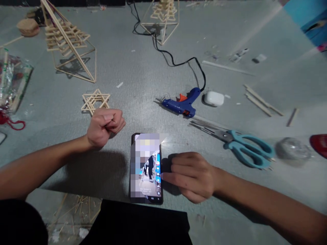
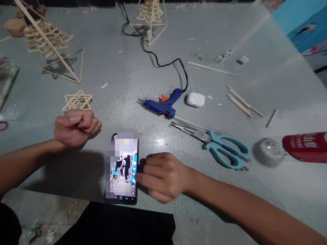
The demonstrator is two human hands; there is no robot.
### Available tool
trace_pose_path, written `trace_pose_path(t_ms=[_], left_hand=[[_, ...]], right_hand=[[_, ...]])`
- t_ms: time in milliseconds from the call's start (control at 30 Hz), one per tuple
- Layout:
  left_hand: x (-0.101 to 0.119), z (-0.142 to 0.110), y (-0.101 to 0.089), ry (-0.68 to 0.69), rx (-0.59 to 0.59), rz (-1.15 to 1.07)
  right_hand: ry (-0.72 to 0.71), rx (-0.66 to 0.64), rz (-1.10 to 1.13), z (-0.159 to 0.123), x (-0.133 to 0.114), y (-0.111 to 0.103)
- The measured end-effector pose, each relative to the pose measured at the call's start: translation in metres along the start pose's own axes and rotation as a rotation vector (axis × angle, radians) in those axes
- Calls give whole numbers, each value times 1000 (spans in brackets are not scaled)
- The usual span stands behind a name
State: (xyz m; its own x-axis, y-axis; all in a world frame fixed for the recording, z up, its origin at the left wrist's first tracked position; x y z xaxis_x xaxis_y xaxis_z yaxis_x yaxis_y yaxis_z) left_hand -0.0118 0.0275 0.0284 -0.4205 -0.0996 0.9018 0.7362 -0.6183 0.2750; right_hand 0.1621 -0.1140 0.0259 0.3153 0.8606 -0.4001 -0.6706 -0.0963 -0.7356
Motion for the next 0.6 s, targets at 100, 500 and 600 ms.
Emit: trace_pose_path(t_ms=[100, 500, 600], left_hand=[[0, 0, 0, 8, -27, -20], [0, 3, 3, 79, -30, -10], [1, 4, 3, 105, -16, 8]], right_hand=[[-5, 6, -1, 0, 0, 0], [-4, 1, 4, -1, 0, 1], [-5, 5, 4, -1, 0, 1]])
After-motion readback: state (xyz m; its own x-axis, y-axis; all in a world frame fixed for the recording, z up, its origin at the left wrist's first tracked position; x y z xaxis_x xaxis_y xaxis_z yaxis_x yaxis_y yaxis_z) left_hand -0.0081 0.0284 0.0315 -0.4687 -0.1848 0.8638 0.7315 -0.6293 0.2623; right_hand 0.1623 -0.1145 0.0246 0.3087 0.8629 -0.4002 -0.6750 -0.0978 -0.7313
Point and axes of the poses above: each hand's wrist, its own z-axis towards the middle knuckle, its own y-axis out of the palm, x = y × z, the point moved 7 cm from there along z, towards the middle knuckle, and after that the axes turned 10 degrees about y, right-handed, at the moved point
